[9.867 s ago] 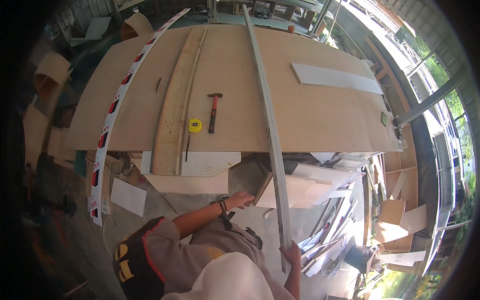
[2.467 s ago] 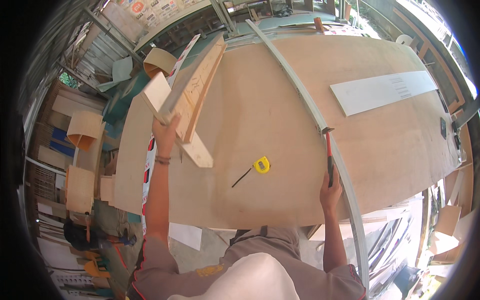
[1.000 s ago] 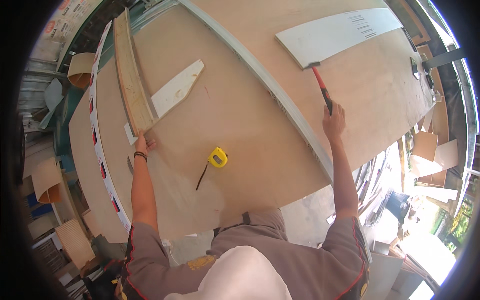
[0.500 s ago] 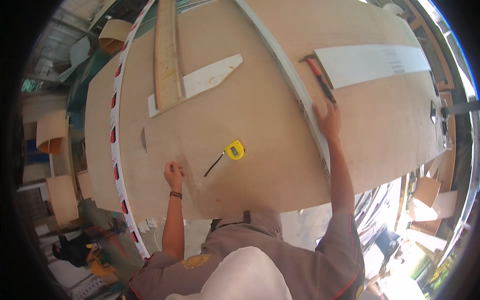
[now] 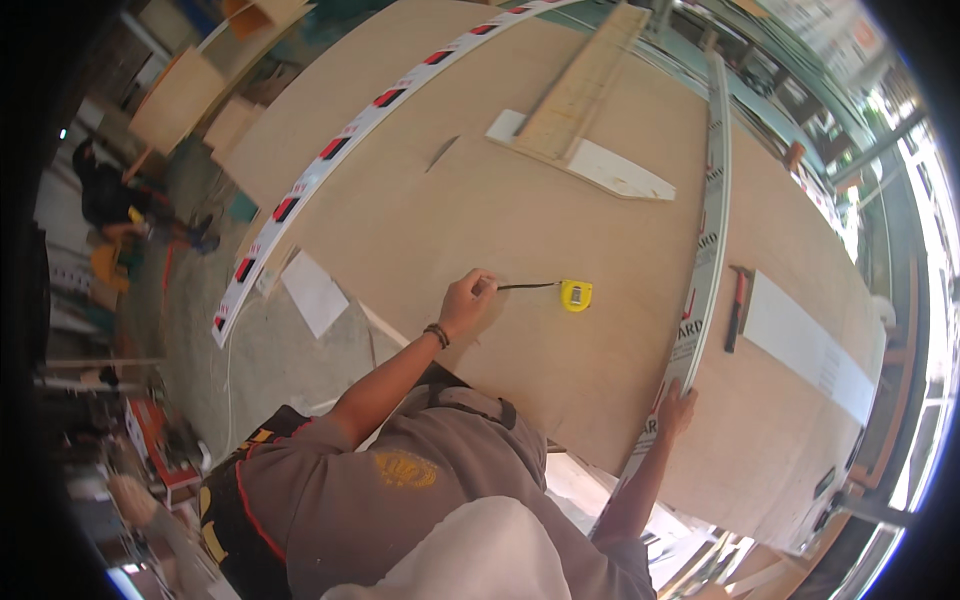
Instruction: The person measures, cuts, and organizes various wooden boards and strips at a workbench, using a tape measure and a hammer to align pieces.
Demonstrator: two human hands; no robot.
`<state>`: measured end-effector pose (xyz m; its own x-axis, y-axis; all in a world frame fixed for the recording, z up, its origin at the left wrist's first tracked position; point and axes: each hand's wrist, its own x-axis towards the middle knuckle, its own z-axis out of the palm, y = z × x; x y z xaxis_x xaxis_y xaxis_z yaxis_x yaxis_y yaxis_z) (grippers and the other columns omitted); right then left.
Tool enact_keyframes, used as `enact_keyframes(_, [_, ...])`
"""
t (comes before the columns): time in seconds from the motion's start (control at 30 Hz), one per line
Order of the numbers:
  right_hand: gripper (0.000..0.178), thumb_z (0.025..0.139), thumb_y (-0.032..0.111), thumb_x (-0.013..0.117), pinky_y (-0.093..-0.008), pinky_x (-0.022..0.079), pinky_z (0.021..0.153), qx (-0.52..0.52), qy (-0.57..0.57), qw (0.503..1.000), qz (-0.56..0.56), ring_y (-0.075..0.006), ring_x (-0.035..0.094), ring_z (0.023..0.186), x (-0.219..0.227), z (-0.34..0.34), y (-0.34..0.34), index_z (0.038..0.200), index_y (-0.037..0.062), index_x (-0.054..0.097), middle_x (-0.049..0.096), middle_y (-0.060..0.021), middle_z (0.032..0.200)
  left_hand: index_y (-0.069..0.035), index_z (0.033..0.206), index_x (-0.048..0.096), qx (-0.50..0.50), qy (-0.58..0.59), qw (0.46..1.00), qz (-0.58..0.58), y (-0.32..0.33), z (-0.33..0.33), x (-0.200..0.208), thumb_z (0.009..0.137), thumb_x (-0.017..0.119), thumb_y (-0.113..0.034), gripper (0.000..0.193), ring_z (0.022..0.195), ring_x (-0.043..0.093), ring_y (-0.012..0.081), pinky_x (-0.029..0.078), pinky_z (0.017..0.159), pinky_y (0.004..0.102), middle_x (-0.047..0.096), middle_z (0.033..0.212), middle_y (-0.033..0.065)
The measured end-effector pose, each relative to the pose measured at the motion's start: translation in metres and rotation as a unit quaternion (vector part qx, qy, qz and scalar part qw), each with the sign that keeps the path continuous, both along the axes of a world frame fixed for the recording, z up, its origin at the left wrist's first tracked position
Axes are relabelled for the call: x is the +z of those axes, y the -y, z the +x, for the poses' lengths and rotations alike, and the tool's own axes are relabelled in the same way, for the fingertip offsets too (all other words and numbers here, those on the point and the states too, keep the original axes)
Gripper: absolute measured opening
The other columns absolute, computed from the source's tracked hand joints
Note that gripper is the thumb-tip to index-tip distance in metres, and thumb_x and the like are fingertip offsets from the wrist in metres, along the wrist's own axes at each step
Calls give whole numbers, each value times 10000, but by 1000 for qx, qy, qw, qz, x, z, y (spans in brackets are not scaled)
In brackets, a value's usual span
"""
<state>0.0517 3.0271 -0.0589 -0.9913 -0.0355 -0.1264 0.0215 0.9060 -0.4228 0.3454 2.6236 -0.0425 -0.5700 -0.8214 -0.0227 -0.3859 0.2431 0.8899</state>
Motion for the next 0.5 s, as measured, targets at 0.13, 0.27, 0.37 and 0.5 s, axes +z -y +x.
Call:
enact_keyframes(0.13, [543, 1048, 448, 528, -463, 515, 877, 68, 57, 979, -185, -363, 679, 1016, -31, 53, -52, 1186, -66, 636, 706, -268, 1094, -76, 1102, 707, 15, 22, 1000, 16, -3, 40, 13, 947, 684, -295, 270, 768, 693, 169, 541, 719, 332, 718, 801, 76])
enact_keyframes(0.27, [601, 1056, 507, 509, -428, 503, 821, 36, 171, 951, -257, -282, 634, 913, -31, 139, -83, 1135, -77, 628, 683, -213, 1021, -75, 1092, 712, -26, 12, 996, 83, -20, 49, 6, 944, 692, -304, 273, 765, 701, 157, 554, 718, 326, 717, 820, 74])
enact_keyframes(0.37, [537, 989, 470, 627, -417, 499, 760, 52, 111, 957, -263, -257, 621, 837, 9, 230, -53, 1076, -60, 626, 669, -153, 944, -72, 1095, 713, -104, -4, 987, 121, -38, 29, -16, 956, 693, -361, 321, 817, 711, 146, 574, 716, 322, 725, 856, 71])
enact_keyframes(0.5, [480, 854, 367, 769, -381, 492, 742, 27, 182, 950, -254, -211, 611, 815, 81, 319, -51, 1054, -45, 625, 641, -99, 873, -103, 1269, 656, -275, 14, 921, 276, -77, -40, -30, 923, 675, -600, 605, 942, 722, 251, 590, 803, 421, 730, 1074, 157])
